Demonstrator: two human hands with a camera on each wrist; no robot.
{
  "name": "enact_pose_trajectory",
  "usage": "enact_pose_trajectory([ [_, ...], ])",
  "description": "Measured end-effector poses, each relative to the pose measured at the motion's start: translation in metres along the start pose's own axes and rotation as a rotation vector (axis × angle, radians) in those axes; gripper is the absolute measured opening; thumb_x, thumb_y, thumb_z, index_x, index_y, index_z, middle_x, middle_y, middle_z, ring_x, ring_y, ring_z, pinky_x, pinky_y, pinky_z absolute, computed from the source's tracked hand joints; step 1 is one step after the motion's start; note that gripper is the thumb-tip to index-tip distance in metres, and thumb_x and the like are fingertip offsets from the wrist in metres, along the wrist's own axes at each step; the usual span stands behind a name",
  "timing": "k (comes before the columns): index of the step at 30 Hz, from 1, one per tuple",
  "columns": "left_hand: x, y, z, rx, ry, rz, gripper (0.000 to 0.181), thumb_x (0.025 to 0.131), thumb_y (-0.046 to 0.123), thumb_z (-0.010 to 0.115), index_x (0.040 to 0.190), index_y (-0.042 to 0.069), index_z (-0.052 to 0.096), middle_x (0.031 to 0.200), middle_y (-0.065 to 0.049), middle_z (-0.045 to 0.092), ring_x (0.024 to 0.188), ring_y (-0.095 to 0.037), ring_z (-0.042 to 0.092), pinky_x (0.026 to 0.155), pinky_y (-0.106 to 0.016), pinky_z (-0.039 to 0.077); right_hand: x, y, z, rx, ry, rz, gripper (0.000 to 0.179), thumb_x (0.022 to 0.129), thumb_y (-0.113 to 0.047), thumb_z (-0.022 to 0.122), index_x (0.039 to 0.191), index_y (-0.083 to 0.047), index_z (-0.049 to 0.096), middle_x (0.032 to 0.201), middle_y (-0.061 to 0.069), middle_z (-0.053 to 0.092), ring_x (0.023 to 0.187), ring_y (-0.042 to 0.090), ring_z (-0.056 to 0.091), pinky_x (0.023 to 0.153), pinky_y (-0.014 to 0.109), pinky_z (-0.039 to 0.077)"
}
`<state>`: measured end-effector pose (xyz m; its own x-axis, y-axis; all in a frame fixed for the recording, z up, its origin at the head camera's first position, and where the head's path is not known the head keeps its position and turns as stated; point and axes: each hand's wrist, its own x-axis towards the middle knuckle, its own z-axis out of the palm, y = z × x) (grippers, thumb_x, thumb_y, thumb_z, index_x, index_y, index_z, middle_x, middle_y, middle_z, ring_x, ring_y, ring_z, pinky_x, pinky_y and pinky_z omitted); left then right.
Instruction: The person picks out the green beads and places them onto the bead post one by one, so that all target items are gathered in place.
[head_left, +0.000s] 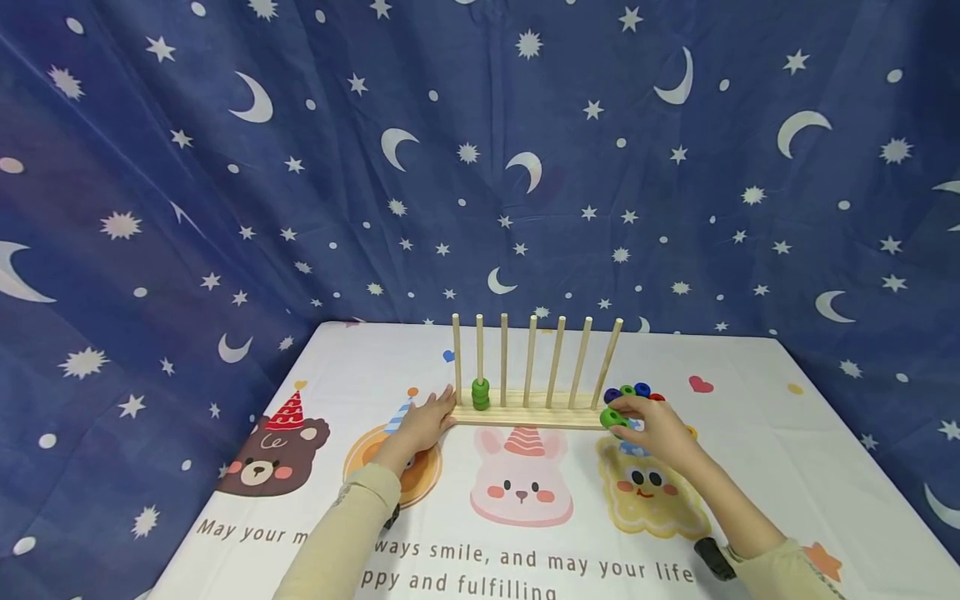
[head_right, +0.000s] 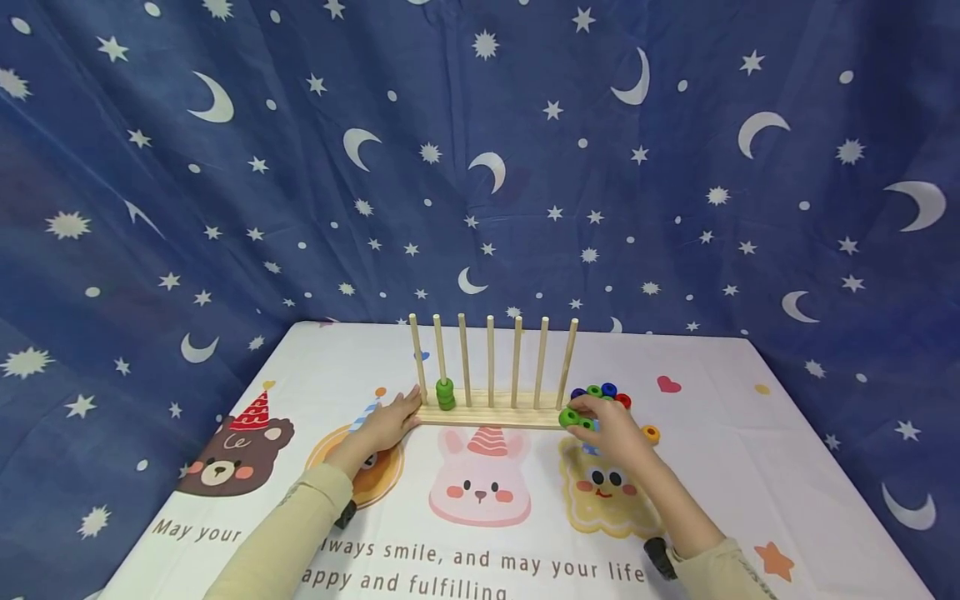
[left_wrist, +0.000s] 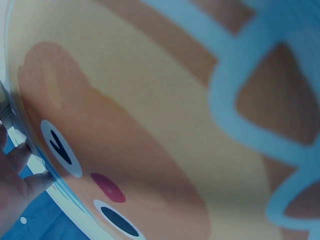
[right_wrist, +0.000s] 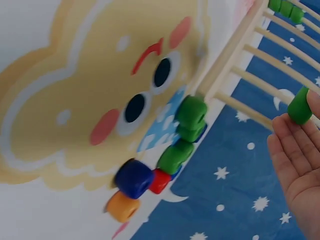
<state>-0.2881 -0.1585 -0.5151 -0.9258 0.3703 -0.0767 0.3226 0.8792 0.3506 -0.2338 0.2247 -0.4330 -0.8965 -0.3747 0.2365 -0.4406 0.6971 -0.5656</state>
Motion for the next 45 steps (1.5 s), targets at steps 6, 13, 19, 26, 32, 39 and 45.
enact_pose_trajectory([
  [6,-0.013,0.020,-0.017,-0.002,-0.020,-0.029,0.051,0.099,0.025,0.045,0.145,0.004,0.035,0.155,-0.012,0.026,0.137,-0.041,0.032,0.105,-0.070,0.023,0.002,-0.013,0.001,0.041,0.031,-0.030,0.030,0.080,-0.003,0.072,0.107,0.006,0.064,0.100,0.016,0.070,0.090,0.031,0.068,0.081,0.042,0.055],
  [13,-0.012,0.019,-0.019,-0.009,-0.022,-0.029,0.052,0.099,0.026,0.046,0.145,0.004,0.035,0.155,-0.012,0.026,0.137,-0.042,0.032,0.104,-0.070,0.022,0.002,-0.028,0.003,0.076,0.031,-0.037,0.030,0.081,-0.003,0.072,0.109,0.004,0.065,0.103,0.015,0.069,0.091,0.030,0.068,0.082,0.045,0.054],
  [19,-0.012,0.018,-0.019,-0.014,-0.021,-0.023,0.053,0.099,0.026,0.046,0.145,0.004,0.035,0.155,-0.012,0.025,0.137,-0.041,0.032,0.104,-0.070,0.022,0.007,-0.038,0.003,0.063,0.021,-0.053,0.032,0.082,-0.005,0.071,0.112,0.002,0.065,0.108,0.015,0.069,0.097,0.032,0.067,0.086,0.047,0.053],
  [26,-0.011,0.017,-0.018,-0.012,-0.019,-0.024,0.052,0.099,0.026,0.046,0.145,0.004,0.035,0.155,-0.012,0.026,0.137,-0.041,0.033,0.104,-0.070,0.022,0.017,-0.050,0.003,0.062,0.031,-0.050,0.032,0.082,-0.007,0.071,0.113,0.000,0.065,0.107,0.013,0.071,0.099,0.032,0.067,0.087,0.050,0.052],
  [32,-0.011,0.018,-0.017,-0.011,-0.016,-0.018,0.052,0.099,0.025,0.046,0.145,0.003,0.036,0.155,-0.013,0.026,0.136,-0.042,0.033,0.104,-0.071,0.022,0.026,-0.061,0.003,0.074,0.063,-0.091,0.032,0.082,-0.009,0.072,0.113,0.000,0.066,0.108,0.013,0.070,0.099,0.032,0.067,0.087,0.048,0.053],
  [39,-0.010,0.019,-0.017,-0.001,-0.020,-0.020,0.052,0.099,0.026,0.045,0.145,0.003,0.035,0.155,-0.013,0.026,0.136,-0.042,0.033,0.104,-0.070,0.022,0.036,-0.077,0.007,0.114,0.070,-0.147,0.032,0.083,-0.010,0.072,0.112,0.001,0.065,0.107,0.014,0.070,0.097,0.031,0.067,0.087,0.049,0.052],
  [45,-0.010,0.019,-0.019,0.010,-0.013,-0.022,0.052,0.099,0.025,0.045,0.145,0.003,0.036,0.154,-0.014,0.027,0.136,-0.043,0.033,0.104,-0.071,0.022,0.042,-0.091,0.012,0.130,0.070,-0.189,0.032,0.083,-0.008,0.071,0.113,0.001,0.066,0.111,0.015,0.069,0.098,0.030,0.067,0.088,0.047,0.052],
])
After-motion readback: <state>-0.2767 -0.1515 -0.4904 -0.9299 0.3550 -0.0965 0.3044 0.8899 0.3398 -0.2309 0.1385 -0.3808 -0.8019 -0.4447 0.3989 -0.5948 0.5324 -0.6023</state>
